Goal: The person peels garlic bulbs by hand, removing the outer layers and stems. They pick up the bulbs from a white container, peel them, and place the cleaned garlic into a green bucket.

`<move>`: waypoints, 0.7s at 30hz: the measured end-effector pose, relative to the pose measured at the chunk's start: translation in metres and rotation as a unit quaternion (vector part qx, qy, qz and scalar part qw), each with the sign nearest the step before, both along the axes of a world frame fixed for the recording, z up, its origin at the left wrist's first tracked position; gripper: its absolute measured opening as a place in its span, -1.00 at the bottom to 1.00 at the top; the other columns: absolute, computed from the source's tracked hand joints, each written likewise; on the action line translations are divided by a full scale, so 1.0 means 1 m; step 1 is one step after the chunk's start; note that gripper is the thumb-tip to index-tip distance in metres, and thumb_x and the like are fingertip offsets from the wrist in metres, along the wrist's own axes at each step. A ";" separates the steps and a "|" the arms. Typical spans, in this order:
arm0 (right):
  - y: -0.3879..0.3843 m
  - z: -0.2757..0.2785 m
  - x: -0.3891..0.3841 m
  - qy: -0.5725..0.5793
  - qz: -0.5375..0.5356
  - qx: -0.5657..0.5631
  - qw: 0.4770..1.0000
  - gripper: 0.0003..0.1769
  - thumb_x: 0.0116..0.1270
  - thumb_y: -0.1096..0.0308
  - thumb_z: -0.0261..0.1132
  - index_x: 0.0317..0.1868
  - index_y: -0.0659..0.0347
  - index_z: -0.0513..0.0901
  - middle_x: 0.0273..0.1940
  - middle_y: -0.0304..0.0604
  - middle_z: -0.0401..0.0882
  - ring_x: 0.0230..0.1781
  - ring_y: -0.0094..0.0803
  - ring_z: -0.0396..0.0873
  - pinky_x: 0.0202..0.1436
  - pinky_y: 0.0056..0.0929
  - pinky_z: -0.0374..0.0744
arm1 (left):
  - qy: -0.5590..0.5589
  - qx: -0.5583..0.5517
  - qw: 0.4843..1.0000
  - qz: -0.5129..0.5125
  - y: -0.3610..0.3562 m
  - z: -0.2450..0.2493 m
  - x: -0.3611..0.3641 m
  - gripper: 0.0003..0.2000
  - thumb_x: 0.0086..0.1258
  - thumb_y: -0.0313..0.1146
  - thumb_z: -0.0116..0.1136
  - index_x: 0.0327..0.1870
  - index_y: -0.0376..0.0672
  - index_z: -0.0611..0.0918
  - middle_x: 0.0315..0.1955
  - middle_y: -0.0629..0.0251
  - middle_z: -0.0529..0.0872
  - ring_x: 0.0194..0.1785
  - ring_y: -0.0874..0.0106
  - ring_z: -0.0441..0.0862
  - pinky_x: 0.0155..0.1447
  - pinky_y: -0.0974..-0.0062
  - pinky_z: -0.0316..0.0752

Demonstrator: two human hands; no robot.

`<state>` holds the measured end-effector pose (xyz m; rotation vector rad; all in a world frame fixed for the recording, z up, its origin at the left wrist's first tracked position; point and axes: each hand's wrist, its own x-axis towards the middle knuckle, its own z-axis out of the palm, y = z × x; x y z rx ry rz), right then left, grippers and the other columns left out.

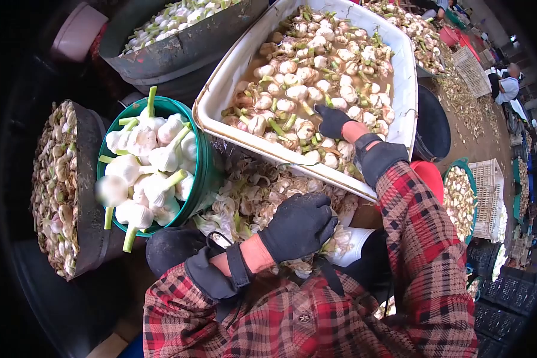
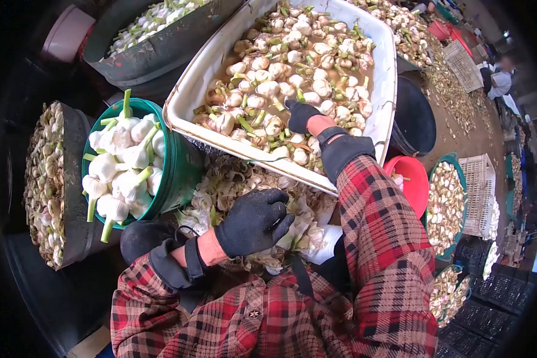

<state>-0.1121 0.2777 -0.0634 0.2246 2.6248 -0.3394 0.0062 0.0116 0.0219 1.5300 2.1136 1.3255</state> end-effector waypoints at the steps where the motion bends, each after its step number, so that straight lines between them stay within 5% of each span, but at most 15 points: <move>1: -0.001 0.000 -0.001 -0.008 0.001 -0.008 1.000 -0.26 0.15 0.31 0.12 0.40 0.21 0.25 0.30 0.18 0.36 0.29 0.00 0.39 0.36 -0.28 0.36 | 0.004 0.003 1.000 -0.001 0.000 0.001 0.000 -0.85 0.20 -0.40 0.22 -0.50 -0.28 0.60 -0.33 0.05 0.64 -0.33 0.07 0.61 -0.23 0.22 0.52; 4: 0.000 -0.008 -0.011 -0.023 -0.025 -0.036 0.999 -0.22 0.16 0.25 0.14 0.41 0.29 0.21 0.33 0.24 0.29 0.33 -0.02 0.34 0.38 -0.29 0.33 | 0.006 -0.014 1.000 0.001 -0.001 0.003 0.002 -0.84 0.22 -0.37 0.20 -0.48 -0.29 0.61 -0.32 0.04 0.65 -0.32 0.07 0.62 -0.22 0.22 0.53; 8: 0.012 -0.023 -0.025 -0.034 -0.026 -0.070 0.997 -0.20 0.12 0.17 0.23 0.34 0.41 0.28 0.17 0.33 0.46 0.18 0.00 0.50 0.23 -0.28 0.46 | 0.016 -0.045 0.999 -0.012 0.000 0.003 0.001 -0.80 0.27 -0.30 0.17 -0.43 -0.28 0.63 -0.26 0.02 0.67 -0.31 0.05 0.62 -0.19 0.20 0.53; 10: 0.012 -0.022 -0.027 -0.039 0.030 -0.065 0.997 -0.21 0.02 -0.05 0.35 0.10 0.48 0.50 -0.01 0.29 0.60 -0.02 0.04 0.62 0.06 -0.19 0.55 | 0.002 -0.038 0.999 -0.019 0.000 0.005 -0.002 -0.81 0.27 -0.32 0.19 -0.44 -0.28 0.62 -0.25 0.01 0.67 -0.30 0.04 0.61 -0.18 0.19 0.52; 12: 0.010 -0.023 -0.029 0.006 0.026 -0.051 0.998 -0.22 -0.02 -0.10 0.37 0.01 0.47 0.56 -0.01 0.30 0.60 -0.02 0.06 0.62 0.05 -0.16 0.55 | 0.009 -0.021 1.000 -0.019 0.000 0.003 -0.002 -0.82 0.27 -0.34 0.20 -0.44 -0.28 0.60 -0.24 0.01 0.66 -0.31 0.03 0.60 -0.19 0.18 0.51; 17: 0.009 -0.032 -0.026 -0.012 -0.028 -0.054 0.998 -0.24 0.02 0.14 0.29 0.23 0.38 0.38 0.06 0.27 0.55 0.03 0.04 0.59 0.11 -0.20 0.53 | 0.007 -0.025 0.999 -0.032 0.000 0.003 -0.001 -0.85 0.25 -0.36 0.20 -0.42 -0.26 0.59 -0.26 0.02 0.64 -0.30 0.02 0.59 -0.21 0.17 0.49; 21: 0.002 0.019 -0.011 0.004 -0.012 -0.015 1.000 -0.34 0.00 0.07 0.33 0.08 0.31 0.54 0.09 0.21 0.54 0.11 -0.01 0.55 0.19 -0.24 0.51 | 0.015 -0.001 1.000 -0.017 -0.001 0.000 -0.002 -0.87 0.22 -0.38 0.21 -0.35 -0.25 0.61 -0.27 0.02 0.64 -0.28 0.02 0.60 -0.19 0.18 0.52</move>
